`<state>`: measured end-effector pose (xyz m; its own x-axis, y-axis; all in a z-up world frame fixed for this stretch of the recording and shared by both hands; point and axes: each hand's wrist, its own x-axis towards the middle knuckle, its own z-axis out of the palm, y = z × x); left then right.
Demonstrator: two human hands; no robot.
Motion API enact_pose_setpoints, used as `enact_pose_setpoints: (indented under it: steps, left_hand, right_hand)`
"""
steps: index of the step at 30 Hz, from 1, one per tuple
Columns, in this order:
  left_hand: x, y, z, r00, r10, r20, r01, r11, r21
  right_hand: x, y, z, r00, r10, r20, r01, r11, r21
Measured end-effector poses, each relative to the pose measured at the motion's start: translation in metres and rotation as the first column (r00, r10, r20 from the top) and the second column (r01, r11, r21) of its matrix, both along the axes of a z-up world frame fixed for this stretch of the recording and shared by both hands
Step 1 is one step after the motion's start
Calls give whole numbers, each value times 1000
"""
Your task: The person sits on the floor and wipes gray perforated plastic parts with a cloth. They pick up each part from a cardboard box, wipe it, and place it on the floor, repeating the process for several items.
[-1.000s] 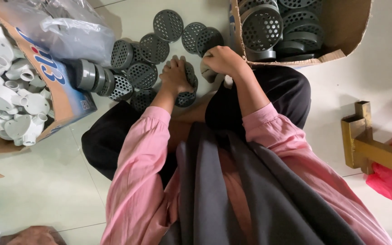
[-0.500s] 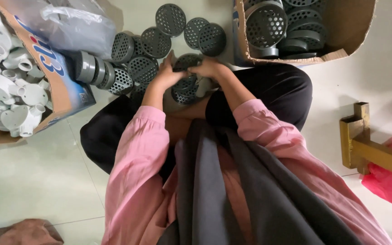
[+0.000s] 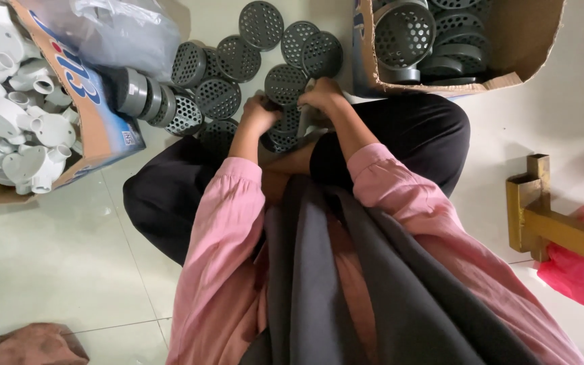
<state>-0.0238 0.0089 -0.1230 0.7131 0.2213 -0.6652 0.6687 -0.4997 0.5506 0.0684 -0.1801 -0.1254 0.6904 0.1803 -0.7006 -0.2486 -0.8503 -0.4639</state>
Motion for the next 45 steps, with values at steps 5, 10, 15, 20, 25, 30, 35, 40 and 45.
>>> enact_pose_setpoints:
  steps: [5, 10, 15, 20, 25, 30, 35, 40, 45]
  left_hand:
    - [-25, -30, 49, 983, -139, -116, 154, 980, 128]
    - [-39, -59, 42, 998, -44, -41, 51, 979, 196]
    - [-50, -72, 2, 989, -138, 61, 81, 826, 558]
    - [-37, -52, 4, 984, -84, 157, 27, 942, 335]
    - [-35, -52, 49, 929, -53, 366, -41, 969, 246]
    - [-31, -49, 45, 820, 86, 566, -154, 985, 73]
    - [-33, -42, 36, 801, 245, 547, -174, 968, -179]
    - [-28, -39, 8, 769, 432, 471, -246, 880, -406]
    - [-29, -42, -19, 579, 732, 358, -297, 598, -744]
  right_hand:
    - [-6, 9, 62, 996, -90, -8, 90, 992, 88]
    - [-4, 16, 33, 992, -129, 7, 127, 984, 127]
    - [6, 6, -11, 947, -272, -172, 306, 928, 212]
    - [11, -4, -25, 958, -197, -207, 232, 959, 164]
    - [11, 2, -31, 973, -153, -173, 191, 955, 229]
    - [8, 0, -60, 996, -84, 31, 64, 912, 405]
    - [13, -10, -72, 976, 39, 214, -127, 900, 416]
    - [6, -7, -60, 954, 105, 280, -205, 911, 357]
    - [-2, -5, -71, 935, 167, 313, -266, 914, 307]
